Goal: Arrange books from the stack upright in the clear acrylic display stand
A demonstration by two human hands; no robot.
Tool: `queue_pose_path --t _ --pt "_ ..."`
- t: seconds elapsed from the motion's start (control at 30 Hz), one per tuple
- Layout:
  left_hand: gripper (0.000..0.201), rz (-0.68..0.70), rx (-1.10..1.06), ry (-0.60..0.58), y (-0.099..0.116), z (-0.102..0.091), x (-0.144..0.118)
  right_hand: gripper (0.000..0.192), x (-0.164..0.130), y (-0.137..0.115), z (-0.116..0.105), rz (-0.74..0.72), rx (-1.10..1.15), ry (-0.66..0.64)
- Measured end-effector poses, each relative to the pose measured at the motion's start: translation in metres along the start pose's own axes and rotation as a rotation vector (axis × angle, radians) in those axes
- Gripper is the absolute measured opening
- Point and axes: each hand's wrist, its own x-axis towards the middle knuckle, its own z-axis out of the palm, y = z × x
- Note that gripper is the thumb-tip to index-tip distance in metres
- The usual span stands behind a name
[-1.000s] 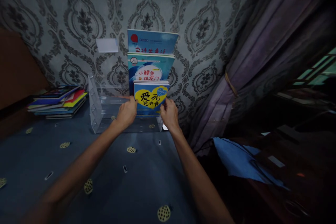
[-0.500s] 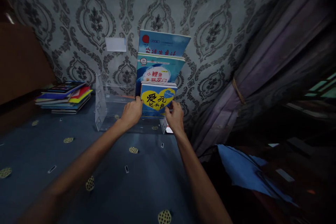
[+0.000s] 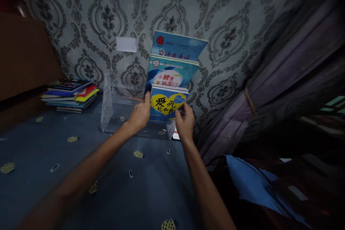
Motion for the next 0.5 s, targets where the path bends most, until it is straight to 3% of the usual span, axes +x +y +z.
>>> queue_pose_path --t 0.5 --pt "0.053 -0.007 -0.046 0.002 -0.0004 0.0001 -0.0004 0.05 0.0003 0.0052 0.0016 -0.009 0.0 -0.011"
